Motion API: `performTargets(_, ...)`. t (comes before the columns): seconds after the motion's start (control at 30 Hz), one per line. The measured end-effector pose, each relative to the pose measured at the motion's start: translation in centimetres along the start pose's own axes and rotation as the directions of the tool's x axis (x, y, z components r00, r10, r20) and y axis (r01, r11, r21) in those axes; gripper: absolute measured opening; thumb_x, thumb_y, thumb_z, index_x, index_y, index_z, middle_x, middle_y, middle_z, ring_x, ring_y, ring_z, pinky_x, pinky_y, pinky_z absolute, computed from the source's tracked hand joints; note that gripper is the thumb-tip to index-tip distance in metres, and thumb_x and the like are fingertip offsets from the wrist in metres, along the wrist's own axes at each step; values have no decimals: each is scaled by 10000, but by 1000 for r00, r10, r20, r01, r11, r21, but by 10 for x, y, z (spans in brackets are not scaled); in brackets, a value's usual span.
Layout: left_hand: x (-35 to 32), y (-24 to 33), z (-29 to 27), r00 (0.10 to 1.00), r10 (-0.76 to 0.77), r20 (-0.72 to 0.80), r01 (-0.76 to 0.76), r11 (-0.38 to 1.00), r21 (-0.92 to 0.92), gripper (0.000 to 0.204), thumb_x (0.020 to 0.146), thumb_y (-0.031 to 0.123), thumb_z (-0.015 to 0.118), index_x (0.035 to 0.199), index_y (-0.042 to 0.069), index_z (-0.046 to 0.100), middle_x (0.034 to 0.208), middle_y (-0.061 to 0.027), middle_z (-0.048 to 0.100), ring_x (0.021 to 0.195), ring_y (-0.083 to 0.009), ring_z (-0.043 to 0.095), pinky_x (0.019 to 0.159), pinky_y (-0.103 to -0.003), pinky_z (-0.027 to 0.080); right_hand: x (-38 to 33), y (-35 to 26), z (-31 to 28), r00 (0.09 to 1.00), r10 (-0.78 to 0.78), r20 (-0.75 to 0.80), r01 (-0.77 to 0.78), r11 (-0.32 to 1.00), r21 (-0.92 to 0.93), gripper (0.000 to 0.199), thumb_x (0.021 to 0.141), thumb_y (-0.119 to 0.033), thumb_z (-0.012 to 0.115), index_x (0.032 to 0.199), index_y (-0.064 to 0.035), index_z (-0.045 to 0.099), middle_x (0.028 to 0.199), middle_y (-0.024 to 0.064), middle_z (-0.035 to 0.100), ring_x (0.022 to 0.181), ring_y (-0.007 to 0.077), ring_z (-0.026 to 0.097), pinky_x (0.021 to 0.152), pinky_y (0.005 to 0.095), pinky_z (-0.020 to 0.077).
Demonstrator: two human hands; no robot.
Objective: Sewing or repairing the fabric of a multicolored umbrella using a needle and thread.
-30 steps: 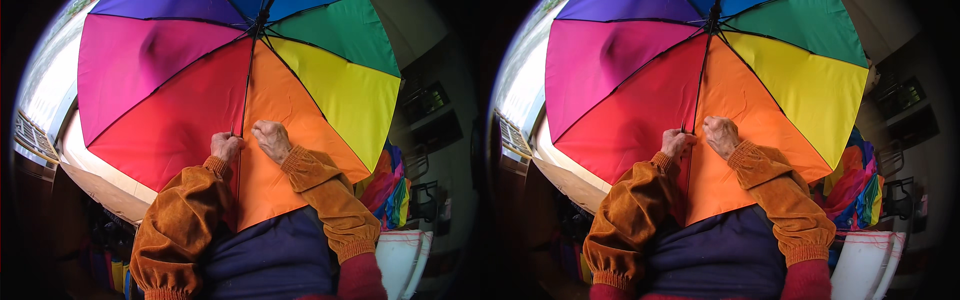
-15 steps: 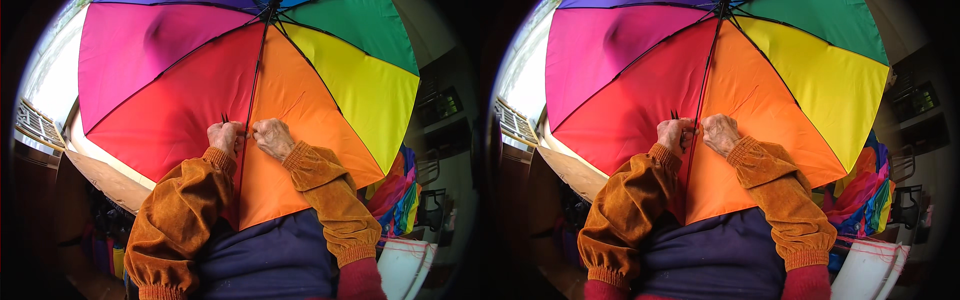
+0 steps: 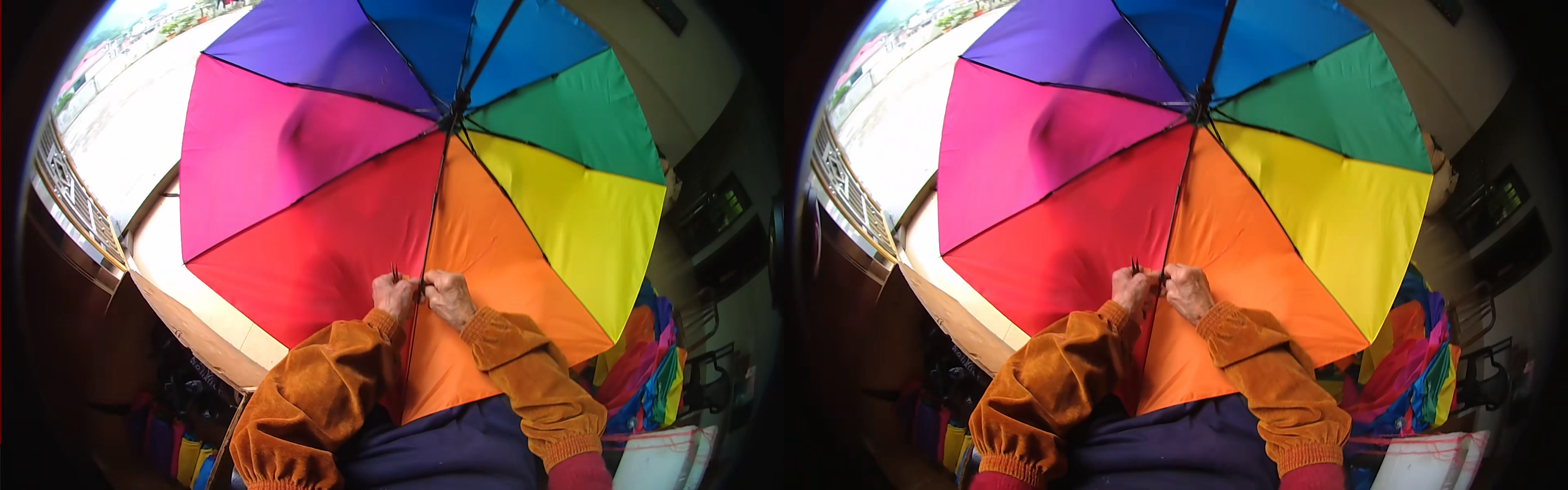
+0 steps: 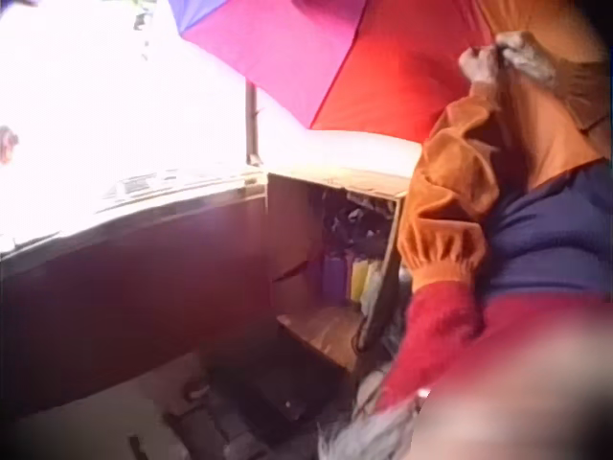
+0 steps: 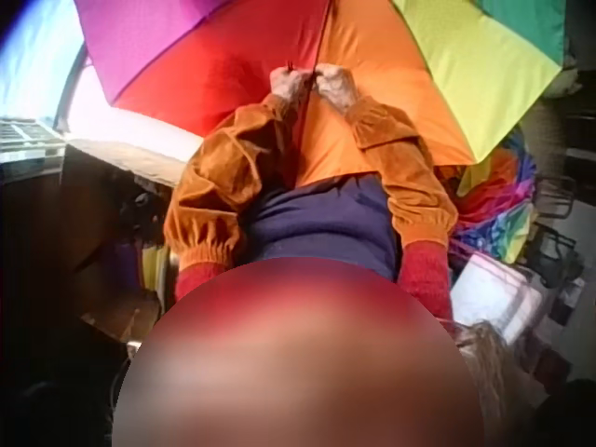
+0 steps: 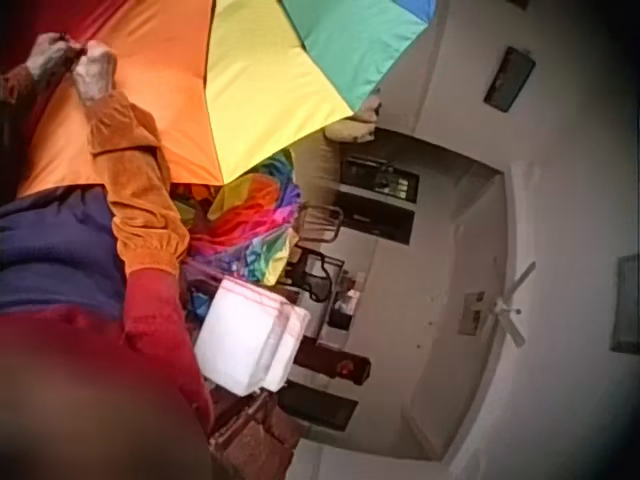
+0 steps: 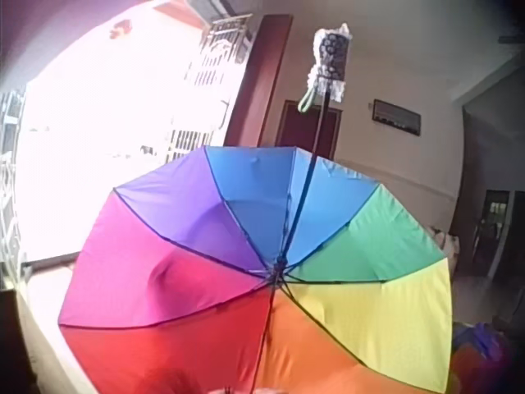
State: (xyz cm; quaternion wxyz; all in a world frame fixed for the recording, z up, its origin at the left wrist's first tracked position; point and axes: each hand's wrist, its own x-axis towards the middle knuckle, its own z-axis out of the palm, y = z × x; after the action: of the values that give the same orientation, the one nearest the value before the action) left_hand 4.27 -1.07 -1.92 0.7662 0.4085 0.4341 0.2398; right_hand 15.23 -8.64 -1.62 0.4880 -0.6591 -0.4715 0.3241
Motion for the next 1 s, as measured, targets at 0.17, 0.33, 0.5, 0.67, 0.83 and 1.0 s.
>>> performTargets(0.17,5,-11,11,988,140,-70,-143,989,-34,103,737,96,578,720,13,519,556,-86,540,403,-125,473,351,-259,346,2,-21,-2,911,-365,-191,158,738,-656,197,809,-150,568,767,41,585,594,114,594,468,160,543,436,293,434)
performTargets(0.33,-9,5,17,984,123,-129,-129,991,-36,82,788,123,494,773,54,452,547,-71,521,362,-94,380,305,-243,282,14,-34,-4,979,112,-169,-152,957,-249,201,803,-181,591,703,-7,585,508,30,502,381,107,426,346,258,333)
performTargets(0.5,-27,16,14,989,-69,-131,23,944,-329,100,895,151,453,833,82,416,558,-74,542,371,-60,354,319,-216,259,12,-55,1,927,359,-111,-354,933,64,295,759,-152,542,520,0,459,441,20,416,389,103,386,375,284,329)
performTargets(0.67,-30,10,16,995,-14,-97,-21,937,-350,92,876,163,483,845,98,425,541,-35,519,379,-60,394,318,-211,276,13,-40,-4,958,227,-175,-234,972,-25,325,771,-150,549,498,-58,400,452,-40,327,364,65,310,313,252,215)
performTargets(0.83,-30,6,18,999,-6,-52,-14,930,-368,88,856,126,507,789,94,459,545,-21,514,392,-61,413,325,-208,295,7,-56,-10,892,450,-37,-425,864,269,249,797,-131,562,574,-75,464,468,-46,368,336,30,293,282,206,195)
performTargets(1.0,-32,10,13,998,-26,-61,2,933,-359,67,856,97,517,821,93,459,582,-50,540,380,-50,361,328,-199,258,8,-60,-6,878,478,4,-456,835,308,200,810,-126,567,627,-74,508,487,-33,418,335,21,320,275,182,219)
